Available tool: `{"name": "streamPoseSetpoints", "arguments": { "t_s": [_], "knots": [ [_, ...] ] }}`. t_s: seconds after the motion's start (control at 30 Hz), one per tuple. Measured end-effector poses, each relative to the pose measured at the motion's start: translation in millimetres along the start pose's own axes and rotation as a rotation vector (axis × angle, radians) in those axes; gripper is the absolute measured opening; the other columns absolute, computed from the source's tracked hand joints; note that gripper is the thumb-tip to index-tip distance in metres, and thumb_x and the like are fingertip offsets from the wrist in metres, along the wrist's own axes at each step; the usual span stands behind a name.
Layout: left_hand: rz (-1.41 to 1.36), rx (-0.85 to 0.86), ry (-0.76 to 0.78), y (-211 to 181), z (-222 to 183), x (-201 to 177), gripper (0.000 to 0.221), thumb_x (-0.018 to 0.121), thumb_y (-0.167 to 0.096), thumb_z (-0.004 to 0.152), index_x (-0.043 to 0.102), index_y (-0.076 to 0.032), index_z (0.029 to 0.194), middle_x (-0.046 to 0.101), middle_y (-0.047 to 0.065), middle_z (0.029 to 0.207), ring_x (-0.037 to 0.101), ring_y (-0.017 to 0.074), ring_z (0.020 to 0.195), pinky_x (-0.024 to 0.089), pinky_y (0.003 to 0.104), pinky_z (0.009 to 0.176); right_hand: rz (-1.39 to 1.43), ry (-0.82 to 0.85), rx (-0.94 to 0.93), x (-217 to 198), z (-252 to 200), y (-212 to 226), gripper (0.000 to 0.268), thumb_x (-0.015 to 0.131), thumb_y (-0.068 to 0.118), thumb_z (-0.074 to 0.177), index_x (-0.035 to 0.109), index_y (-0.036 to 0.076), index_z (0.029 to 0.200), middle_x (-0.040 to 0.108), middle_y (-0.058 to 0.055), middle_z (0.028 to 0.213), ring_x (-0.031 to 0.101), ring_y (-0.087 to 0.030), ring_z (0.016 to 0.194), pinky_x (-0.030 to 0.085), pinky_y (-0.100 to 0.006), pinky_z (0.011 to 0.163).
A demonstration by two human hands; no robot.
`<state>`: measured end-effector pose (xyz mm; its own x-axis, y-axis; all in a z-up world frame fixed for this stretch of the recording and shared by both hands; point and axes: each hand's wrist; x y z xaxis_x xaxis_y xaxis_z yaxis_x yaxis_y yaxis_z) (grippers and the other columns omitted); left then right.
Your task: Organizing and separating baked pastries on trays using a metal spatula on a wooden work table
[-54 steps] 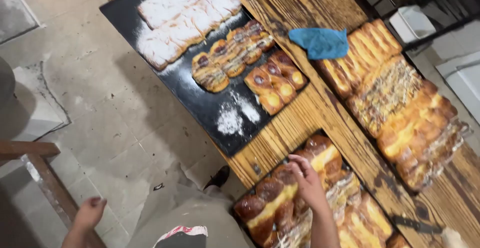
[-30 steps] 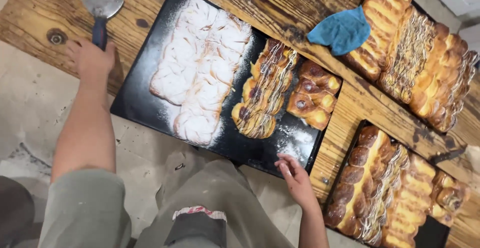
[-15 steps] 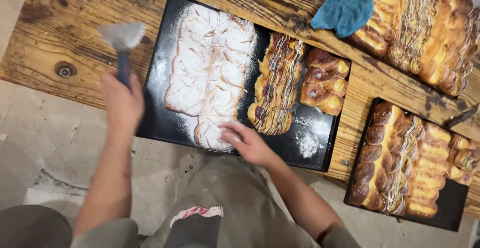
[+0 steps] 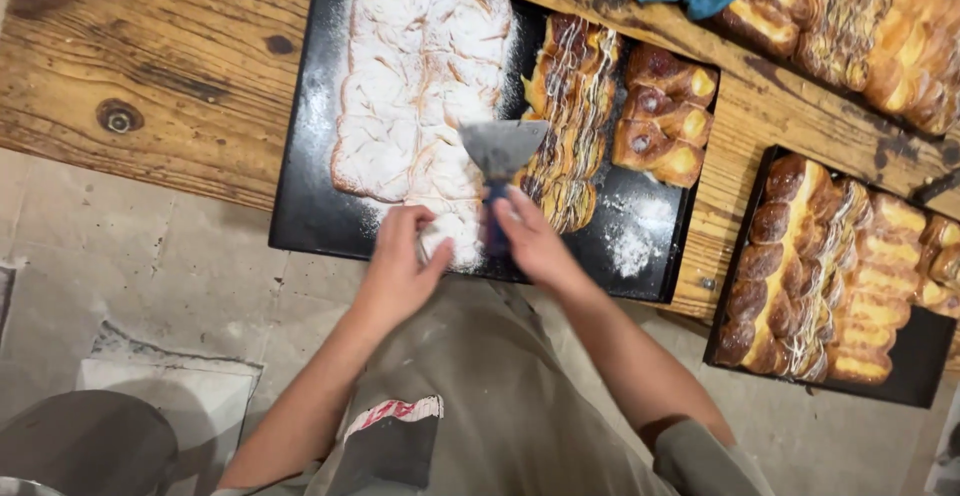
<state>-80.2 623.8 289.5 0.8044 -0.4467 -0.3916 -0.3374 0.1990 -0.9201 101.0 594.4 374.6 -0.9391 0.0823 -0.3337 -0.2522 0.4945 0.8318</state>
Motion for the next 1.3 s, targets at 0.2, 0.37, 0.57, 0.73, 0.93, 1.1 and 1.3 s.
{"name": "streamPoseSetpoints", "arguments": {
  "t_s": [0.2, 0.37, 0.57, 0.73, 0.93, 1.1, 1.3],
  "knots": [
    [0.095, -0.247, -0.073, 55, -32, -2, 0.049, 0.075, -0.018, 0.089, 0.053, 0.003, 0.128, 0.055, 0.022, 0.115, 0.061, 0.0408, 0.111, 0.051, 0.045, 0.097, -0.325, 0.114, 0.288, -89, -30, -131, 0.038, 0.047, 0.033, 0.107, 0.063, 0.023, 0.14, 0.077, -0.011, 0.085, 0.072, -0.025, 0.075, 0.058, -0.042, 0.072],
    [-0.031, -0.451, 0.025, 46, -29, 6, 0.057, 0.072, -0.019, 0.092, 0.047, 0.008, 0.137, 0.053, 0.027, 0.123, 0.062, 0.0395, 0.116, 0.056, 0.042, 0.093, -0.537, 0.226, 0.366, -82, -29, -105, 0.04, 0.048, 0.043, 0.105, 0.064, 0.023, 0.135, 0.081, -0.002, 0.093, 0.074, -0.028, 0.101, 0.055, -0.046, 0.092],
    [-0.068, -0.558, 0.014, 40, -16, 11, 0.068, 0.072, -0.02, 0.092, 0.04, 0.009, 0.144, 0.05, 0.029, 0.129, 0.059, 0.0426, 0.121, 0.053, 0.046, 0.098, -0.485, 0.292, 0.31, -59, 0, -103, 0.038, 0.049, 0.039, 0.104, 0.069, 0.019, 0.128, 0.08, -0.004, 0.092, 0.073, -0.03, 0.099, 0.054, -0.048, 0.093],
    [-0.155, -0.657, 0.001, 68, -16, 23, 0.069, 0.072, -0.025, 0.094, 0.039, 0.003, 0.149, 0.058, 0.022, 0.122, 0.065, 0.0277, 0.104, 0.054, 0.039, 0.089, -0.271, 0.243, 0.227, -30, 29, -130, 0.035, 0.051, 0.036, 0.104, 0.072, 0.016, 0.123, 0.077, -0.005, 0.079, 0.072, -0.02, 0.073, 0.058, -0.04, 0.078],
    [-0.256, -0.642, -0.028, 78, -15, 24, 0.064, 0.067, -0.024, 0.097, 0.041, 0.004, 0.149, 0.064, 0.02, 0.113, 0.063, 0.0224, 0.092, 0.053, 0.035, 0.08, -0.173, 0.145, 0.184, -29, 51, -129, 0.035, 0.053, 0.035, 0.105, 0.073, 0.014, 0.124, 0.067, -0.007, 0.068, 0.065, -0.016, 0.064, 0.056, -0.03, 0.064],
    [-0.294, -0.728, 0.004, 59, -11, 14, 0.064, 0.065, -0.033, 0.097, 0.041, -0.005, 0.149, 0.068, 0.016, 0.121, 0.068, 0.0274, 0.108, 0.053, 0.043, 0.091, -0.149, 0.15, 0.159, -40, 54, -115, 0.032, 0.055, 0.028, 0.105, 0.074, 0.011, 0.123, 0.067, -0.01, 0.068, 0.066, -0.016, 0.061, 0.056, -0.027, 0.057],
    [-0.817, -0.869, -0.323, 101, 8, 32, 0.042, 0.063, -0.029, 0.095, 0.051, -0.008, 0.13, 0.059, 0.001, 0.113, 0.059, 0.0165, 0.102, 0.049, 0.038, 0.094, -0.029, 0.155, 0.203, -39, 55, -122, 0.031, 0.054, 0.026, 0.105, 0.074, 0.009, 0.121, 0.069, -0.008, 0.07, 0.062, -0.012, 0.06, 0.056, -0.022, 0.056]
  ]
}}
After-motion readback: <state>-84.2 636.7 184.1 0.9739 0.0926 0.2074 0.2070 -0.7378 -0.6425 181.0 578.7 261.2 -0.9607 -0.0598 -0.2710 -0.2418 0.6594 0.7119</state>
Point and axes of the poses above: each hand's wrist, its own z-axis towards the middle knuckle, its own x-axis out of the palm, y = z × x
